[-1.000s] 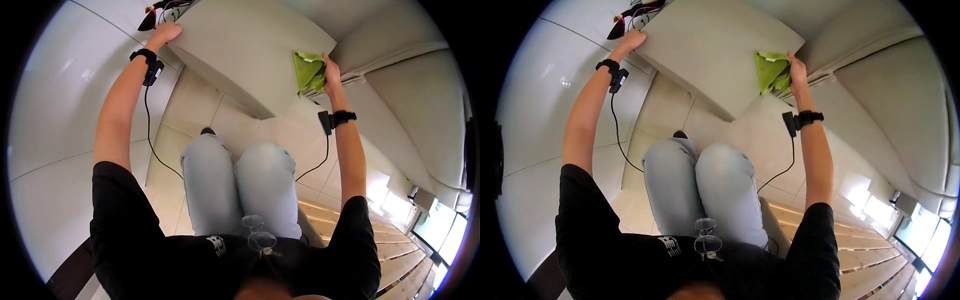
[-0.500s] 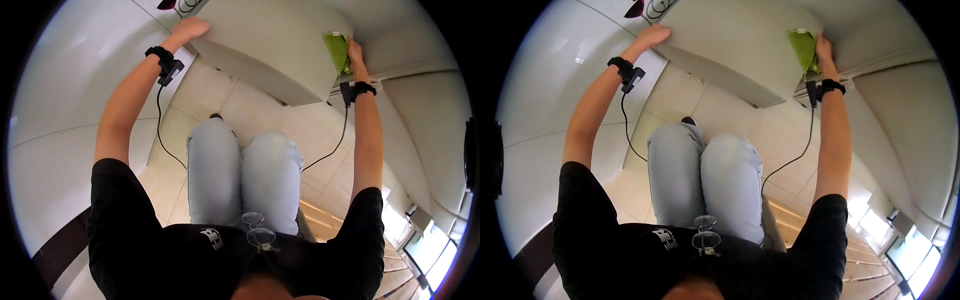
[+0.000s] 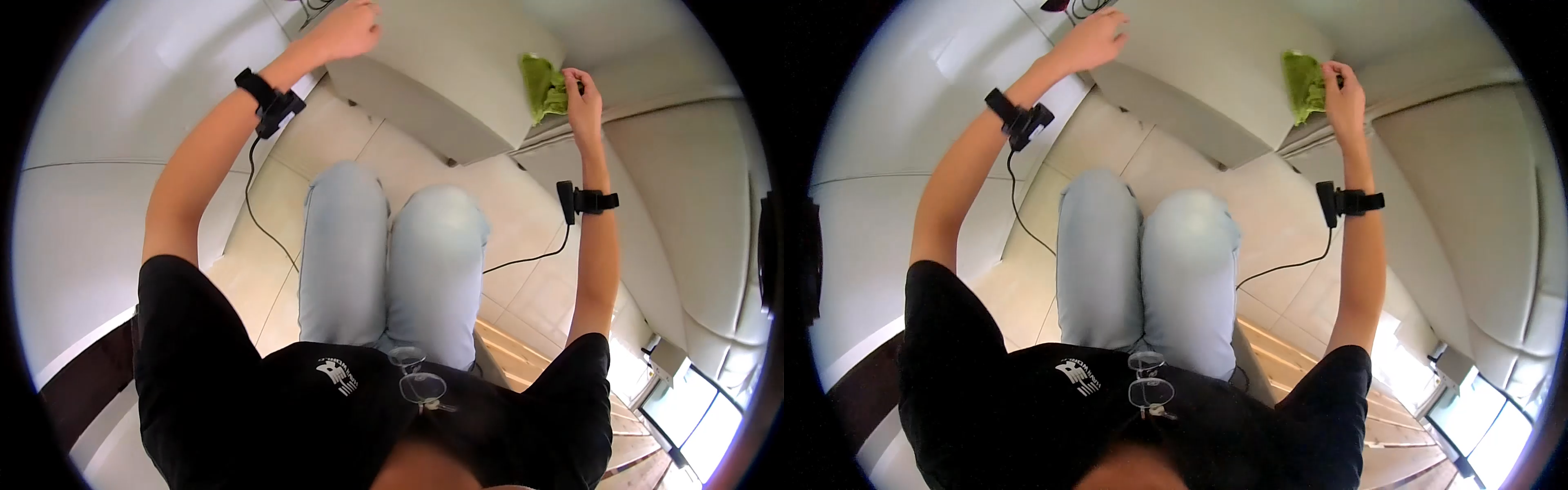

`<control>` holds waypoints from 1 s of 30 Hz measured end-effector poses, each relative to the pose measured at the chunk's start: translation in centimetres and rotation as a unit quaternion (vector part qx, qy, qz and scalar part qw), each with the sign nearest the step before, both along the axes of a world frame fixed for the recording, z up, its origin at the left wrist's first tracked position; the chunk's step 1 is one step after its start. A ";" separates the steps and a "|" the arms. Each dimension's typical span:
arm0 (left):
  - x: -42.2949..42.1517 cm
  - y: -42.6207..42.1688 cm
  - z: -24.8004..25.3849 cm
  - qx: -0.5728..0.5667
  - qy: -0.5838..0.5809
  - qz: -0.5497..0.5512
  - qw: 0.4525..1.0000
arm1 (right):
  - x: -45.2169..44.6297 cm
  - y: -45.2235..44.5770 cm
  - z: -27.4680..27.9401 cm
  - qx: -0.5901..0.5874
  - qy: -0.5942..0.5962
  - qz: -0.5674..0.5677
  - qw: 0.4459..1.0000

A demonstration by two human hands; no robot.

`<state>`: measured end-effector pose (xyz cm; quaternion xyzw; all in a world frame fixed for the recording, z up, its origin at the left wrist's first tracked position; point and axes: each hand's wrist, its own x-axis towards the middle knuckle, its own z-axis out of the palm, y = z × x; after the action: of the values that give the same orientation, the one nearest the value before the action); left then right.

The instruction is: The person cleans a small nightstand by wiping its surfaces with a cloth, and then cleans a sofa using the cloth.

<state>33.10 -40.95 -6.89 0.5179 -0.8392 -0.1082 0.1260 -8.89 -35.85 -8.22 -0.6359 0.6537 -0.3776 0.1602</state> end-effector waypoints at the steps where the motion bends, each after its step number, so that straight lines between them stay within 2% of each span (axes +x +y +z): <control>1: -1.1 0.4 0.8 -0.055 0.036 -0.055 0.996 | 1.4 0.6 2.0 -0.011 -0.031 0.026 0.999; 2: -1.9 0.6 1.4 -0.108 0.069 -0.106 0.986 | 3.0 1.0 3.8 -0.019 -0.065 0.055 0.996; 4: -4.6 2.1 3.9 -0.094 0.102 -0.164 0.977 | 6.0 2.0 6.6 -0.023 -0.100 0.081 0.991; 6: -7.7 2.8 4.1 -0.103 0.212 -0.207 0.950 | 7.7 2.7 8.2 -0.020 -0.138 0.109 0.984; 7: -9.2 3.0 3.8 -0.106 0.214 -0.210 0.948 | 8.2 3.0 8.5 -0.030 -0.171 0.146 0.974; 9: -11.1 3.3 3.7 -0.046 0.304 -0.225 0.924 | 9.0 3.6 9.5 -0.040 -0.200 0.180 0.962; 10: -11.2 3.1 3.3 -0.047 0.306 -0.228 0.923 | 9.4 3.8 9.6 -0.032 -0.222 0.200 0.954; 11: -10.6 2.9 3.5 -0.002 0.312 -0.247 0.917 | 10.2 4.1 10.1 -0.027 -0.240 0.222 0.945; 12: -10.7 2.7 3.2 0.047 0.316 -0.264 0.910 | 10.3 4.2 10.0 -0.030 -0.237 0.221 0.946; 13: -10.3 2.7 2.9 0.045 0.317 -0.266 0.909 | 10.4 4.1 10.0 -0.042 -0.217 0.217 0.951; 15: -9.0 2.4 2.1 0.159 0.293 -0.246 0.910 | 10.6 4.4 9.8 -0.061 -0.192 0.216 0.955; 17: -8.1 2.1 1.0 0.115 0.304 -0.232 0.917 | 10.3 4.5 9.7 -0.051 -0.090 0.136 0.985; 18: -7.7 2.4 0.7 0.094 0.317 -0.214 0.919 | 9.9 4.0 9.2 -0.057 -0.090 0.139 0.985; 20: -7.0 2.1 0.7 0.099 0.285 -0.206 0.931 | 8.5 3.5 8.4 -0.133 0.051 0.131 0.981; 22: -7.5 1.6 -1.1 0.064 0.196 -0.214 0.955 | 7.0 3.5 7.3 -0.143 0.058 0.104 0.983; 26: -6.9 0.9 -4.5 0.082 0.182 -0.214 0.956 | 4.1 3.9 3.8 -0.133 0.057 0.055 0.988; 28: -6.7 1.0 -5.1 0.131 0.229 -0.192 0.945 | 2.1 4.2 2.0 -0.100 0.048 0.039 0.993; 30: -5.8 0.9 -5.2 0.141 0.206 -0.205 0.946 | 1.3 4.6 0.8 -0.069 0.038 0.023 0.997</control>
<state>27.28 -40.04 -12.10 0.3138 -0.8591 -0.3533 0.1966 -7.59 -31.23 -7.44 -0.6744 0.6169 -0.3935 0.0993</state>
